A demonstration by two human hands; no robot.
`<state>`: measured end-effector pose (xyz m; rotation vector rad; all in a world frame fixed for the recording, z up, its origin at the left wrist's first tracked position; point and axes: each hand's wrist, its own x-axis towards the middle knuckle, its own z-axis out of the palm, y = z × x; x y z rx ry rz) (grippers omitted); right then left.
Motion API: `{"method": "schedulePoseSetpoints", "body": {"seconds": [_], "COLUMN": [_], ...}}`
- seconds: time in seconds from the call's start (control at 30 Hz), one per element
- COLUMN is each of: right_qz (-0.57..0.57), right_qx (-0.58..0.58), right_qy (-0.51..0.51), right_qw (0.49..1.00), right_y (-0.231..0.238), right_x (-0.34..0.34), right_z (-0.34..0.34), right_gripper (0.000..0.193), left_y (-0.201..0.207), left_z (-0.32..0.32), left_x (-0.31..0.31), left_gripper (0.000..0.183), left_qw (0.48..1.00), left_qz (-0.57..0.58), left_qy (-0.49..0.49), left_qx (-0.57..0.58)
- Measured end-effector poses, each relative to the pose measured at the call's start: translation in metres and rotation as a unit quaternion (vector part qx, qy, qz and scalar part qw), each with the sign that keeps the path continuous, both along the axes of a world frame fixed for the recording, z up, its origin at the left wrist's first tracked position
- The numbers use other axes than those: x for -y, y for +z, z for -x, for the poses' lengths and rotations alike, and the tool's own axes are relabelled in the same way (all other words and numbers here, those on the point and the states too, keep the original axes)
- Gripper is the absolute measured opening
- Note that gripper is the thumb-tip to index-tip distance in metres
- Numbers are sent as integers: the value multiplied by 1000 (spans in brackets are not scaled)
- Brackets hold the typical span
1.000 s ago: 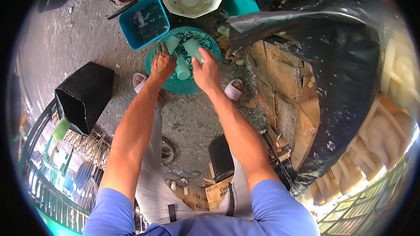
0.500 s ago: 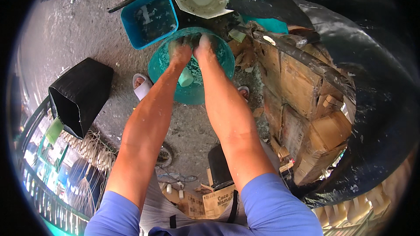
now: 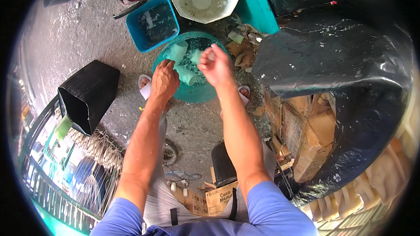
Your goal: The person folds white paper pieces and places them into small cylindrical candle molds. They then dip the molds into a green basin containing a white substance, remove them, and arrange them on a tray. The person continues to insert paper into additional molds and organizes the finished items.
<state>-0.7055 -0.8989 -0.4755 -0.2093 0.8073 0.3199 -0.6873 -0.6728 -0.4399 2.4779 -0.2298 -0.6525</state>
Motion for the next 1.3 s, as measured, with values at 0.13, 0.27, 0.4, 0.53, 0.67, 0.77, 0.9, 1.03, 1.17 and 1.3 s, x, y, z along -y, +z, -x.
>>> {"method": "schedulePoseSetpoints", "body": {"seconds": [0.13, 0.27, 0.4, 0.53, 0.67, 0.77, 0.9, 1.03, 1.17, 1.3], "right_qz": [272, 808, 790, 668, 607, 531, 474, 483, 477, 559], "right_qx": [56, -43, 109, 184, 163, 125, 208, 284, 193, 93], "right_qy": [-32, 395, 380, 632, 710, 773, 799, 771, 698, 487], "right_qw": [960, 436, 468, 348, 317, 323, 307, 304, 498, 664], "right_y": [46, 66, 85, 5, -52, -75, -86, -56, 30, 90], "right_x": [102, 107, 35, -29, -35, -37, -42, -45, -13, 67], "right_z": [34, 42, 61, 36, 42, 48, 56, 55, 51, 64], "right_gripper": [27, 26, 28, 24, 30, 31, 24, 20, 21, 25], "left_y": [-45, -85, -112, -142, -152, -131, -78, -35, 5, 39], "left_z": [-8, -1, 16, 10, 28, 62, 80, 63, 45, 36], "left_x": [-5, 10, 18, 24, 30, 32, 32, 41, 31, 19], "left_gripper": [19, 42, 45, 43, 28, 31, 30, 30, 39, 48], "left_qw": [989, 961, 979, 957, 942, 967, 983, 983, 991, 995], "left_qz": [-79, -140, -88, -56, -33, -88, -83, -79, -42, 22], "left_qy": [-102, -151, -148, -194, -240, -241, -153, -109, -80, -27], "left_qx": [-67, -185, -110, -208, -230, -7, -62, -122, -94, -93]}}
